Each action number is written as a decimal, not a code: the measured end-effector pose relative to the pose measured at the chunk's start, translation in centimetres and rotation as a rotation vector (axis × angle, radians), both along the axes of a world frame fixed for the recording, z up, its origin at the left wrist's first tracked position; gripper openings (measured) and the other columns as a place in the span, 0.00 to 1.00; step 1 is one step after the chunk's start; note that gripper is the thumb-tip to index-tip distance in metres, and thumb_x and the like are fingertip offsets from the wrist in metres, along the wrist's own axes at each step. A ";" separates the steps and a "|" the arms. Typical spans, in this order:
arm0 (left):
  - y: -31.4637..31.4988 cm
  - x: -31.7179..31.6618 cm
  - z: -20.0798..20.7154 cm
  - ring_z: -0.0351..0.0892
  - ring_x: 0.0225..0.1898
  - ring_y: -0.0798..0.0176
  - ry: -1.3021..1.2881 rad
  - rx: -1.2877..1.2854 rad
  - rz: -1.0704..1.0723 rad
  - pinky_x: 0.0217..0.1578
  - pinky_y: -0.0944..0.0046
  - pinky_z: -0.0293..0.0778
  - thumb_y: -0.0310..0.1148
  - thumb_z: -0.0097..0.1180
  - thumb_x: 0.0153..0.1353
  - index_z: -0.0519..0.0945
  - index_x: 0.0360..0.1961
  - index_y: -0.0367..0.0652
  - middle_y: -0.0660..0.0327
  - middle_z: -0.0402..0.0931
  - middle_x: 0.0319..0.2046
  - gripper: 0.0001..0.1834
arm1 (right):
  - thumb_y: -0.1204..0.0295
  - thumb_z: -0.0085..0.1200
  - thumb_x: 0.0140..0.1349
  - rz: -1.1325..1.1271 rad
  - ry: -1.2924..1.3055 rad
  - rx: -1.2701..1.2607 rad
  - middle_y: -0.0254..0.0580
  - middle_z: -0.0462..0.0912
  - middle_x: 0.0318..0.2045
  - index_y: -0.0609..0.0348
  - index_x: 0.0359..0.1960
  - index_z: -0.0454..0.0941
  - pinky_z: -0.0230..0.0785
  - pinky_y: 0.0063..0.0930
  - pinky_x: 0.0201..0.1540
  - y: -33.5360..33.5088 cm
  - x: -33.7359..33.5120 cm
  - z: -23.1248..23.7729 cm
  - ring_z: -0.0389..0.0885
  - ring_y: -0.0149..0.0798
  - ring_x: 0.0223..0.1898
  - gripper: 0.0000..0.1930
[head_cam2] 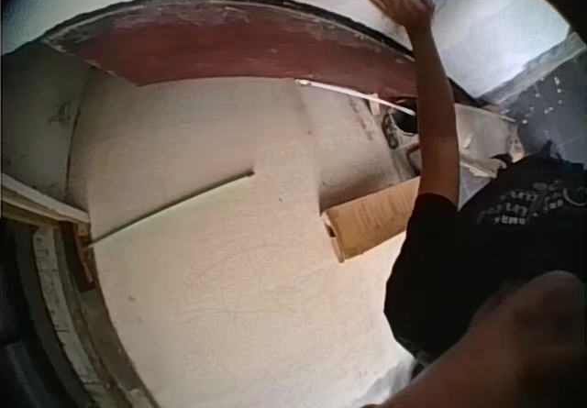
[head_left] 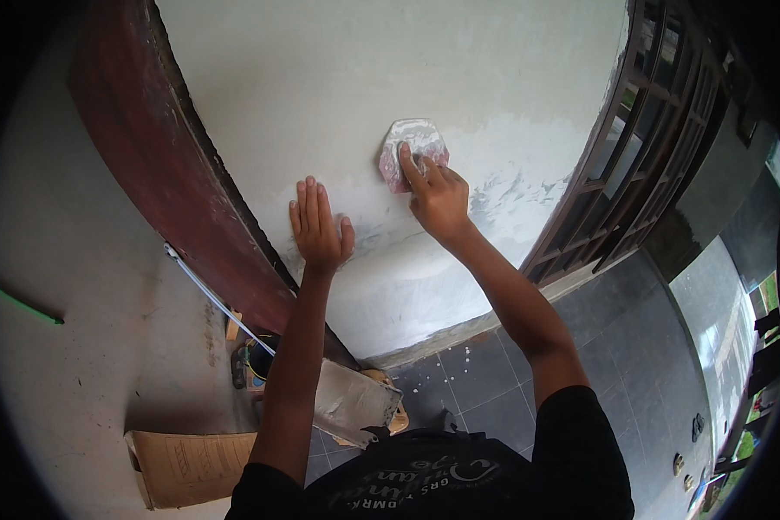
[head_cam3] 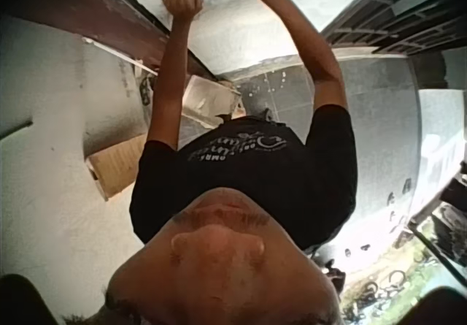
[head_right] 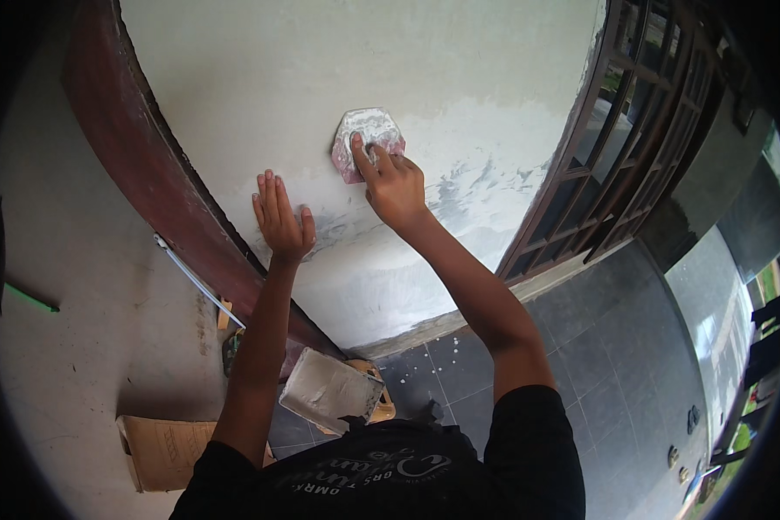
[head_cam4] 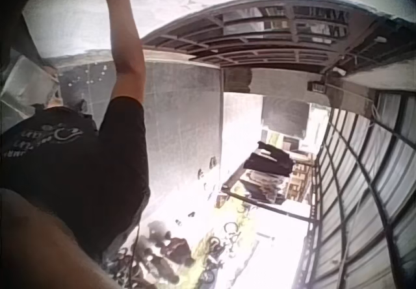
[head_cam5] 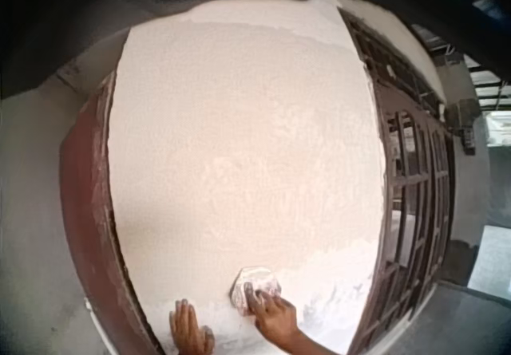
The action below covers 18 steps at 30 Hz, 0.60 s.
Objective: The person applies white wall putty to a wall near a doorway using a putty knife, repeatedly fetching more putty from a container on the floor.
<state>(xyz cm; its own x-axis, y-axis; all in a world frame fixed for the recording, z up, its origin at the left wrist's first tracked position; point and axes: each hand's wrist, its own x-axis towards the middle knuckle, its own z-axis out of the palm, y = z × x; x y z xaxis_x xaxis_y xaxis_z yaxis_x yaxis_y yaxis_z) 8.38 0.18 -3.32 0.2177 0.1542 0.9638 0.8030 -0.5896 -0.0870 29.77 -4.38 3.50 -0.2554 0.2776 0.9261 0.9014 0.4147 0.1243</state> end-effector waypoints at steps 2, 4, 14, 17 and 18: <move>0.1 0.4 -0.1 0.54 0.68 0.40 -0.006 0.002 -0.014 0.66 0.44 0.44 0.36 0.41 0.60 0.60 0.62 0.23 0.38 0.57 0.65 0.33 | 0.81 0.57 0.37 -0.015 -0.021 -0.021 0.50 0.79 0.38 0.57 0.60 0.70 0.76 0.32 0.29 0.0 0.3 -3.9 0.81 0.42 0.27 0.39; 0.0 0.2 -0.2 0.54 0.68 0.40 0.002 -0.014 -0.002 0.66 0.44 0.44 0.36 0.41 0.60 0.60 0.62 0.23 0.38 0.57 0.65 0.33 | 0.81 0.56 0.38 -0.012 -0.035 -0.094 0.50 0.79 0.38 0.57 0.60 0.70 0.76 0.31 0.28 -1.0 0.3 -8.1 0.81 0.42 0.27 0.38; -0.2 -0.4 0.1 0.53 0.69 0.40 0.000 -0.003 0.004 0.67 0.44 0.44 0.36 0.41 0.60 0.60 0.63 0.24 0.38 0.57 0.65 0.33 | 0.80 0.59 0.33 0.050 0.039 0.021 0.49 0.79 0.36 0.56 0.59 0.71 0.75 0.32 0.27 -1.1 -1.8 0.8 0.81 0.42 0.27 0.41; 0.2 0.4 -0.1 0.53 0.69 0.40 -0.003 -0.011 -0.012 0.67 0.44 0.44 0.36 0.41 0.60 0.60 0.63 0.24 0.38 0.57 0.65 0.33 | 0.80 0.58 0.36 0.000 0.012 0.026 0.48 0.79 0.37 0.57 0.60 0.70 0.75 0.31 0.27 0.4 -1.8 -1.4 0.80 0.41 0.26 0.39; 0.1 0.3 -0.1 0.53 0.69 0.40 -0.001 -0.019 -0.013 0.67 0.44 0.44 0.36 0.41 0.60 0.59 0.63 0.24 0.39 0.57 0.65 0.33 | 0.80 0.57 0.38 -0.002 -0.008 0.003 0.48 0.79 0.37 0.57 0.60 0.70 0.75 0.31 0.27 0.3 -2.1 -3.8 0.81 0.40 0.26 0.38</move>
